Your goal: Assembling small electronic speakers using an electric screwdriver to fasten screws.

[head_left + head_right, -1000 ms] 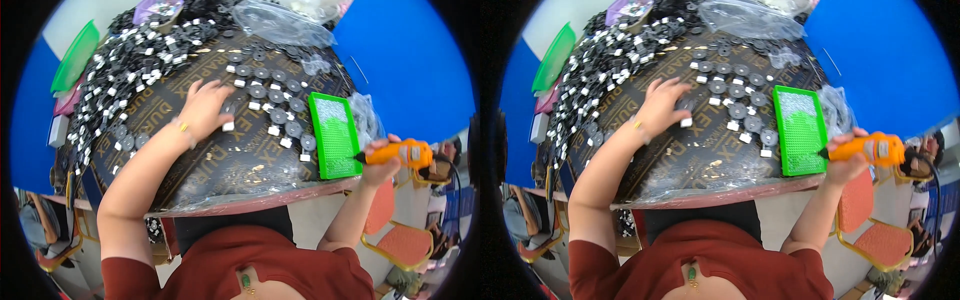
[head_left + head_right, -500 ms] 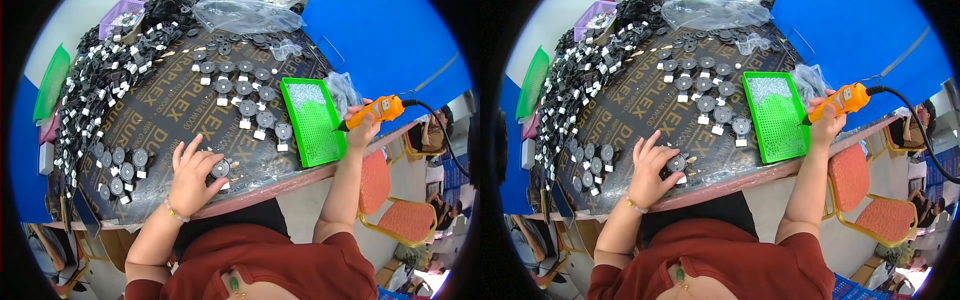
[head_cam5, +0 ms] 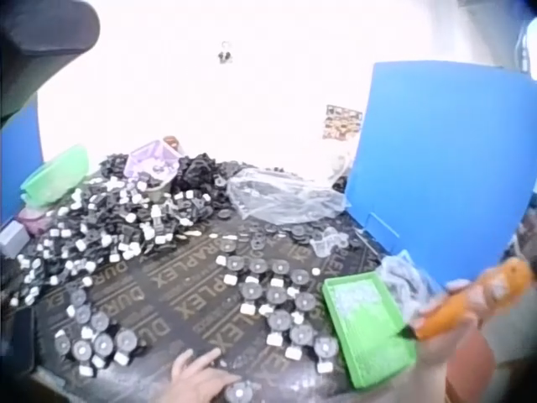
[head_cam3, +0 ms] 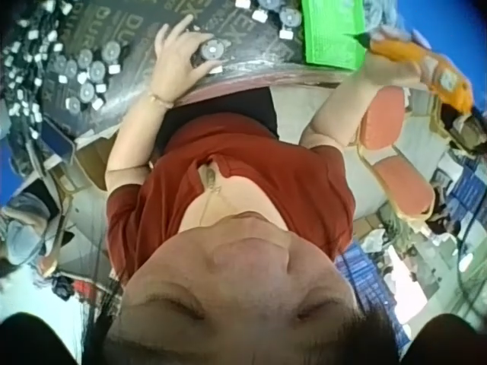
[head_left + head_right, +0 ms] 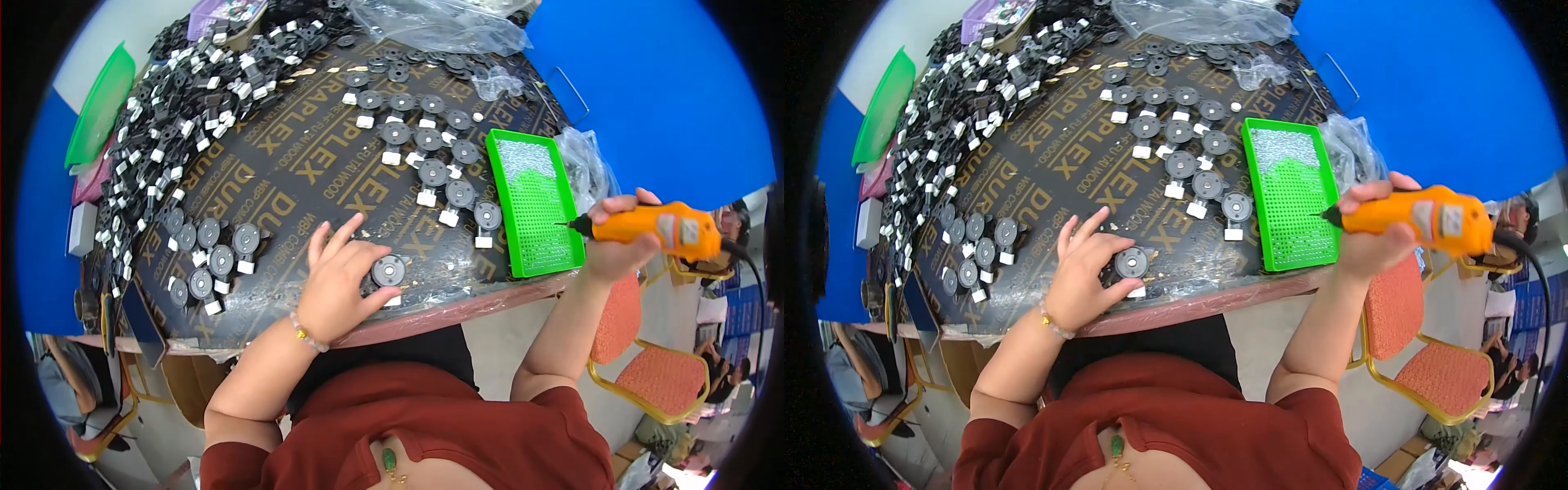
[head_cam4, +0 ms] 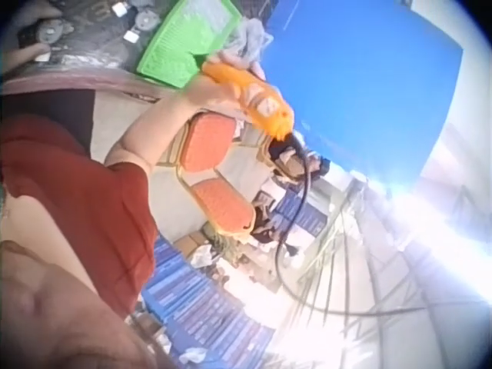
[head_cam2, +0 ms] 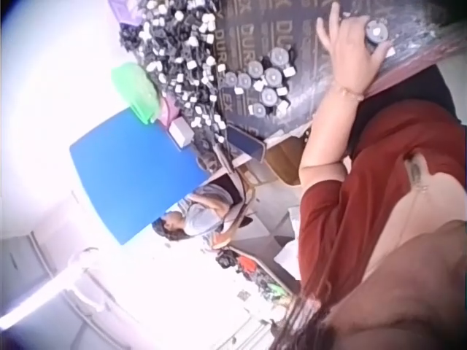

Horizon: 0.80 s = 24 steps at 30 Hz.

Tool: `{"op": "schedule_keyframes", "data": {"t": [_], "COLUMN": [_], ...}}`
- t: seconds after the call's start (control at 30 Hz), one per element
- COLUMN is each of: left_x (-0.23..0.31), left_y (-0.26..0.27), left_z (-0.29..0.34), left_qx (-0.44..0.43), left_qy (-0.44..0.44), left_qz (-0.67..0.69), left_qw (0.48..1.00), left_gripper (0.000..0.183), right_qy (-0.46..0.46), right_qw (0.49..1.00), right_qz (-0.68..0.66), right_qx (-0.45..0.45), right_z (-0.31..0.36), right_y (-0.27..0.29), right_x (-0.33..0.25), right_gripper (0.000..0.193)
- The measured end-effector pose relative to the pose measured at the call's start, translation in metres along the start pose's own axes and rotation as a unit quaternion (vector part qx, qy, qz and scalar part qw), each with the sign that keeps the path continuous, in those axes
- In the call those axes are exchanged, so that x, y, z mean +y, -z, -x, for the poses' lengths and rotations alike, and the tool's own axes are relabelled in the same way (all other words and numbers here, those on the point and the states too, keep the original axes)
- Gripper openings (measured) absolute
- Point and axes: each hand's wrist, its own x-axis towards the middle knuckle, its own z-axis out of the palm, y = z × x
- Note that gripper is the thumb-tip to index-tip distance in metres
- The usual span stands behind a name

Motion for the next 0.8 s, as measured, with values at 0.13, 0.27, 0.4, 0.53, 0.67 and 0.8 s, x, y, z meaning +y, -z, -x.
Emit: {"op": "schedule_keyframes", "data": {"t": [0.13, 0.27, 0.4, 0.53, 0.67, 0.8], "left_x": [-0.003, -0.005, -0.003, -0.004, -0.004, -0.004], "left_y": [-0.002, -0.001, -0.001, -0.001, -0.001, 0.0], "left_z": [0.001, 0.003, 0.002, 0.004, 0.004, 0.004], "left_qx": [0.006, 0.006, 0.023, 0.015, 0.018, 0.02], "left_qy": [-0.007, -0.006, -0.013, -0.008, -0.009, -0.012], "left_qz": [-0.003, -0.006, -0.002, -0.002, 0.001, 0.005], "left_qw": [1.0, 1.0, 1.0, 1.0, 1.0, 1.0], "left_gripper": [0.048, 0.047, 0.045, 0.048, 0.047, 0.045], "right_qy": [-0.005, -0.126, -0.097, -0.177, -0.199, -0.203], "right_qw": [0.981, 0.936, 0.93, 0.933, 0.927, 0.926], "right_qz": [-0.139, -0.267, -0.265, -0.231, -0.227, -0.175], "right_qx": [-0.135, -0.192, -0.235, -0.211, -0.22, -0.267], "right_z": [0.034, 0.071, 0.078, 0.086, 0.089, 0.091], "right_y": [-0.06, -0.11, -0.135, -0.141, -0.139, -0.143], "right_x": [-0.013, -0.016, -0.01, -0.007, 0.001, -0.002], "right_gripper": [0.08, 0.081, 0.078, 0.077, 0.076, 0.075]}}
